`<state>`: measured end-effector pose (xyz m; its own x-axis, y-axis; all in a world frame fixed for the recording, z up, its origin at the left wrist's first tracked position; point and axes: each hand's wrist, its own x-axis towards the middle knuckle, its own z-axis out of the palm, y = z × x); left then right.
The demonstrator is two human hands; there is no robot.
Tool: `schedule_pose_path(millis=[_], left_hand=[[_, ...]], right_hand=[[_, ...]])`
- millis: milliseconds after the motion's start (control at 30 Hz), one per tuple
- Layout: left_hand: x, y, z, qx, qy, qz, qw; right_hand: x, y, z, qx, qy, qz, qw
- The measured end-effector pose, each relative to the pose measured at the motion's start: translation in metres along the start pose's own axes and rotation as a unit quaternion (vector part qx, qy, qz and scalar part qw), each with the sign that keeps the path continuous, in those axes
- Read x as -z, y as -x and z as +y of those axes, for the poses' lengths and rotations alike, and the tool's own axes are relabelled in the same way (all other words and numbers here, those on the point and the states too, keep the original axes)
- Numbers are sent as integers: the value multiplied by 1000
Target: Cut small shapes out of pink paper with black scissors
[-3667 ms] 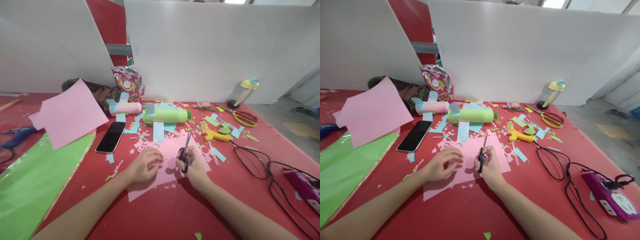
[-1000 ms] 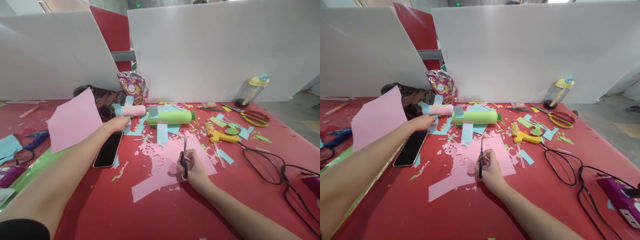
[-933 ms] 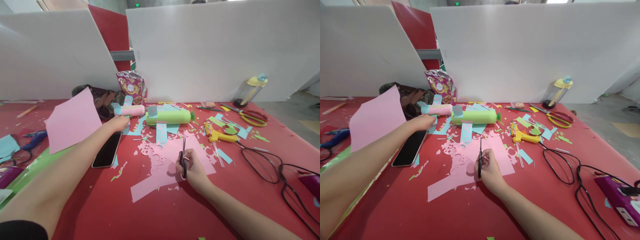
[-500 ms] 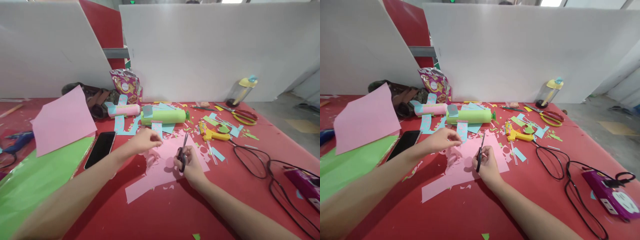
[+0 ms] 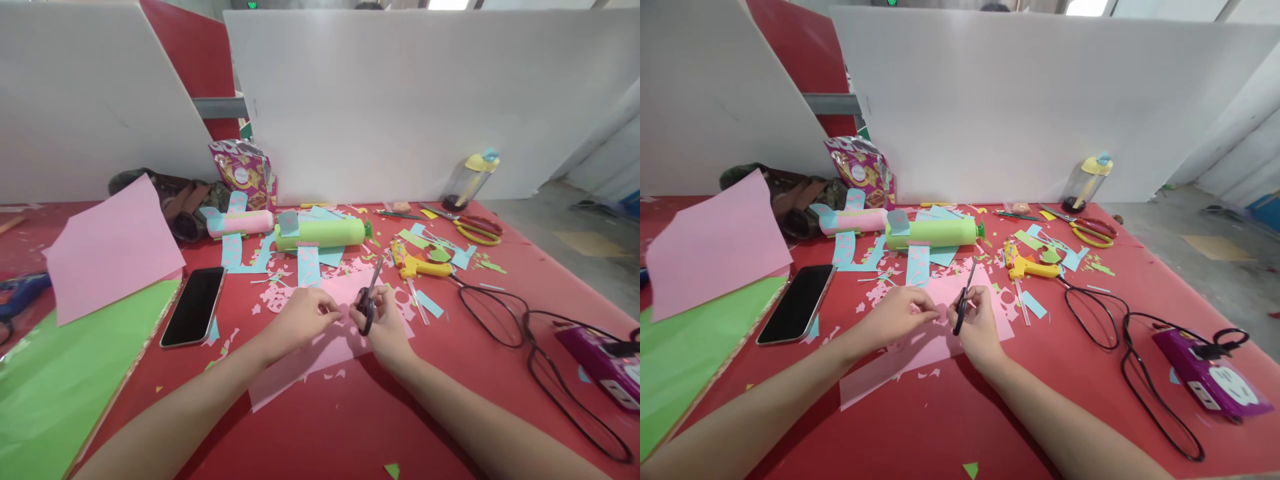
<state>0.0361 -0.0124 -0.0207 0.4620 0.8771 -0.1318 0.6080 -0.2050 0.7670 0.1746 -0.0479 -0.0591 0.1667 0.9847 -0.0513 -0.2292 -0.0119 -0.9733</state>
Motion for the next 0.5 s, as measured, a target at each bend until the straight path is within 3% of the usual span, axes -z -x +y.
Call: schedule_pose_path(millis=[500], left_hand=[[-6,1,-1,46,134,8,990]], right_hand=[[-2,3,-4,-15,-7,-12,1000]])
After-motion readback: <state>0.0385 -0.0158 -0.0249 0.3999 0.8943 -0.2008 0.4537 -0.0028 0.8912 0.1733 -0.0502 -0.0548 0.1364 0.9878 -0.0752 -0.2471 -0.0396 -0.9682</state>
